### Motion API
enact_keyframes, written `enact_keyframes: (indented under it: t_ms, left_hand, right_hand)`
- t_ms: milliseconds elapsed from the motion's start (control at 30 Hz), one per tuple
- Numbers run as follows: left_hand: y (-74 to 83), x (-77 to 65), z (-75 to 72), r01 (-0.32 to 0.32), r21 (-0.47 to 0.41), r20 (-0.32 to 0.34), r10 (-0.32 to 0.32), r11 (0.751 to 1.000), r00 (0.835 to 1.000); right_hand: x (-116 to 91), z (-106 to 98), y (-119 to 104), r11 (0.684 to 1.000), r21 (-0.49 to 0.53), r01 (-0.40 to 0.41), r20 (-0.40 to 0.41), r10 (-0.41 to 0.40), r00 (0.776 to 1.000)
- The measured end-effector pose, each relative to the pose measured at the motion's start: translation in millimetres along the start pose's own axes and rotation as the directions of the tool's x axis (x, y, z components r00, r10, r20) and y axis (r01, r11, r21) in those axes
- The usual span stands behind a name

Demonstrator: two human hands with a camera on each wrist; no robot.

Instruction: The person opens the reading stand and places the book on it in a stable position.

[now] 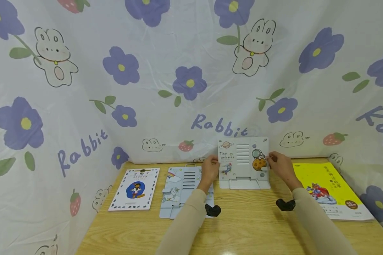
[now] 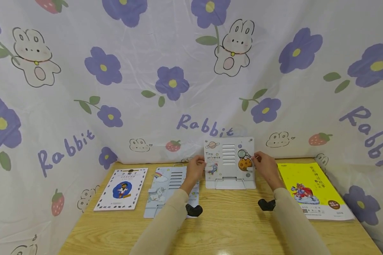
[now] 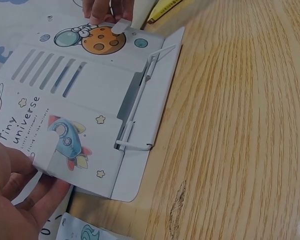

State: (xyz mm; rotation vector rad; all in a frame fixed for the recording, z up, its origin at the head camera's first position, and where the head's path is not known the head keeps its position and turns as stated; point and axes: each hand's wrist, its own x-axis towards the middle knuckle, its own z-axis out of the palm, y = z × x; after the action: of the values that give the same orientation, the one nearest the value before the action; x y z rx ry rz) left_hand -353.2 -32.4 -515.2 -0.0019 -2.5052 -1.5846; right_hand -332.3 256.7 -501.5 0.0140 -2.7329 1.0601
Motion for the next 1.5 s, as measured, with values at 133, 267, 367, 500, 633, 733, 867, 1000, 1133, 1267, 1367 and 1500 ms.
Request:
enact_keyframes:
  t_ms: [133, 267, 367, 500, 633, 733, 867, 1000, 1133, 1267, 1367, 1500]
  left_hand:
    - [-2.6, -0.1, 0.8, 0.008, 0.003, -0.006, -0.008, 1.000, 1.000]
    - [-2.7, -0.4, 0.6, 0.007, 0.001, -0.012, -0.007, 1.000, 1.000]
    - [-1.5, -0.4, 0.0, 0.007, -0.002, -0.011, -0.007, 1.000, 1.000]
    - [-1.3, -0.2, -0.8, 0.006, 0.002, -0.013, -0.006, 1.000, 1.000]
    - [-0.7, -1.7, -2.3, 0.017, -0.003, -0.023, -0.017, 1.000, 1.000]
    - [2.8, -5.8, -3.5, 0.012, -0.019, -0.037, -0.012, 1.000, 0.999]
    - [11.6, -12.4, -4.3, 0.003, -0.060, -0.092, -0.008, 0.998, 0.996]
    - [21.5, -19.6, -3.1, 0.011, -0.097, -0.139, -0.024, 0.995, 0.990]
    - [31.4, -31.8, 1.8, 0.003, -0.131, -0.091, -0.015, 0.991, 0.996]
    - [40.4, -45.7, 9.7, -0.037, -0.141, -0.023, 0.034, 0.989, 0.999]
    - [44.5, -56.4, 17.0, -0.060, -0.140, 0.018, 0.064, 0.988, 0.998]
    - [46.5, -71.4, 26.0, -0.058, -0.158, 0.072, 0.070, 0.986, 0.995]
  right_hand:
    - [-1.2, 2.1, 0.6, 1.000, 0.010, -0.008, 0.006, 0.008, 1.000]
    - [-0.9, 2.3, -0.1, 1.000, 0.011, -0.013, 0.008, 0.013, 1.000]
    - [-0.4, 1.7, -1.5, 1.000, 0.009, -0.025, 0.015, 0.025, 1.000]
    - [0.3, 1.8, -2.1, 0.999, 0.010, -0.031, 0.017, 0.031, 0.999]
    - [-0.7, 1.1, -1.2, 1.000, 0.019, 0.002, 0.002, -0.002, 1.000]
    - [-4.3, -2.8, 1.3, 0.999, 0.035, 0.031, -0.018, -0.030, 0.999]
    - [-10.2, -11.3, 6.6, 0.997, 0.048, 0.060, -0.043, -0.058, 0.997]
    - [-16.4, -20.8, 11.6, 0.997, 0.045, 0.065, -0.048, -0.062, 0.997]
    - [-25.9, -31.9, 15.9, 0.998, 0.035, 0.047, -0.047, -0.045, 0.998]
    - [-36.5, -43.6, 22.0, 0.998, 0.014, 0.054, -0.068, -0.053, 0.996]
    - [-45.9, -52.1, 28.2, 0.998, -0.011, 0.056, -0.088, -0.056, 0.995]
    - [-59.4, -61.9, 38.1, 0.999, -0.046, 0.024, -0.112, -0.029, 0.993]
